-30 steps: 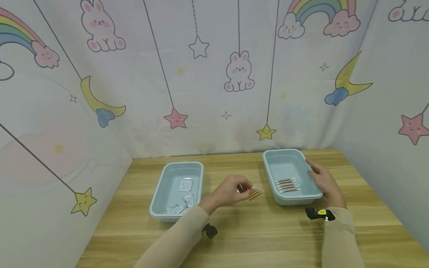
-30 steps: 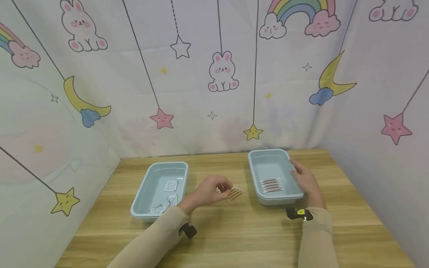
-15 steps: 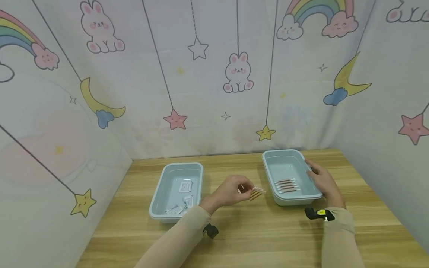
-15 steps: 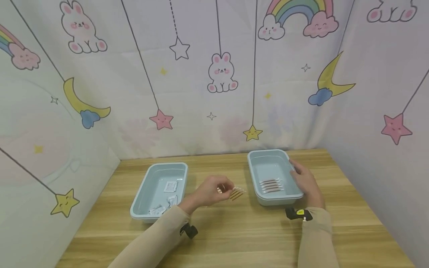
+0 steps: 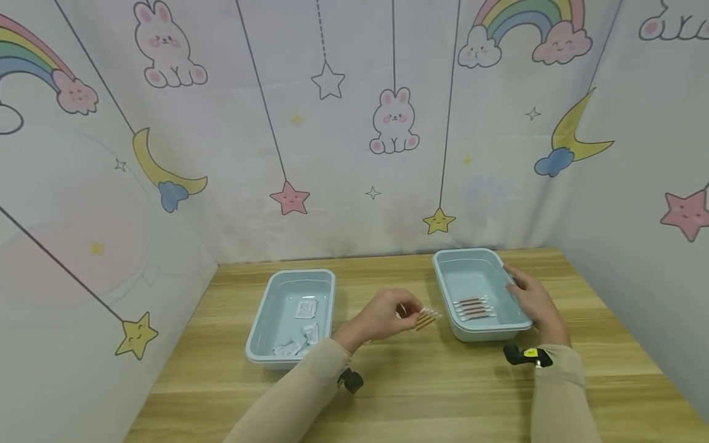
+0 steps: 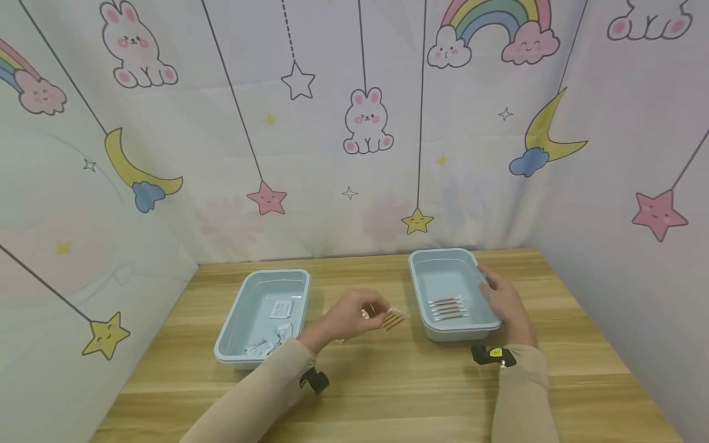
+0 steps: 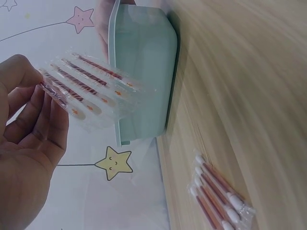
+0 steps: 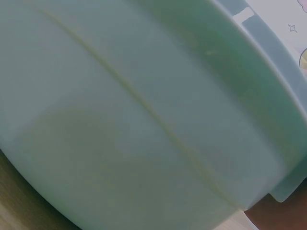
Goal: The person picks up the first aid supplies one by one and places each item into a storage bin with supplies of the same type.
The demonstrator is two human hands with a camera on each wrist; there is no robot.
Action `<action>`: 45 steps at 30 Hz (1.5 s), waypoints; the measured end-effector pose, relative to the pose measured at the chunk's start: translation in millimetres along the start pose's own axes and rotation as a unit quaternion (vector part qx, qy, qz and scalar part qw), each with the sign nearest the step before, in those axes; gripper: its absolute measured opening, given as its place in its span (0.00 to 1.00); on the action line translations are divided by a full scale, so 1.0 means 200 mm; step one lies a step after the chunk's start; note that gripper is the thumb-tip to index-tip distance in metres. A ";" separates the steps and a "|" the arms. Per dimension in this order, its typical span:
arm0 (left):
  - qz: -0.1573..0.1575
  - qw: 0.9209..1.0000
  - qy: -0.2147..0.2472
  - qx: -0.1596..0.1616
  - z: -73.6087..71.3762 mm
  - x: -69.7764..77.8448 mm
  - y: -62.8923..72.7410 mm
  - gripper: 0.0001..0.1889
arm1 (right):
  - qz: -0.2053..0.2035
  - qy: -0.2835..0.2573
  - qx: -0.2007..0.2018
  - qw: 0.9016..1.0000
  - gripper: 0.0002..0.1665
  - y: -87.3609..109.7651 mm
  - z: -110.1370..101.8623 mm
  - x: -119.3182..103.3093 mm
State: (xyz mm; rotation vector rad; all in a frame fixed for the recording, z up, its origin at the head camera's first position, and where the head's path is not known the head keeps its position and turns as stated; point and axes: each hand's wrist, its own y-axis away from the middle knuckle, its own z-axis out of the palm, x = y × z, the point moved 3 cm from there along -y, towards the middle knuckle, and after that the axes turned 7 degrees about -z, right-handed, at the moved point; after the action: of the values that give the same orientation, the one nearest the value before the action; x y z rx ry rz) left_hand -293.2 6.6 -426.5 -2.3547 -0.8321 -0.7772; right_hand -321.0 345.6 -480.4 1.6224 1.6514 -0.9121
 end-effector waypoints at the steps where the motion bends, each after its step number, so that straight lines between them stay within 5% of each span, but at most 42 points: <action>1: 0.001 1.000 0.000 0.001 0.00 0.00 0.00 0.06 | 0.001 0.000 0.001 1.000 0.32 0.00 0.00 0.00; 45: -0.001 1.000 0.005 -0.006 0.05 0.06 -0.11 0.04 | -0.004 -0.007 0.003 1.000 0.33 0.01 0.00 -0.01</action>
State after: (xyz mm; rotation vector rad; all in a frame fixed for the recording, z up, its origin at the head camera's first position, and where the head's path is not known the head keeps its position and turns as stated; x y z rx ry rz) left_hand -297.1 32.4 -418.4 -2.3593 -0.8276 -0.7973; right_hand -319.2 344.6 -478.7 1.6097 1.6492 -0.9307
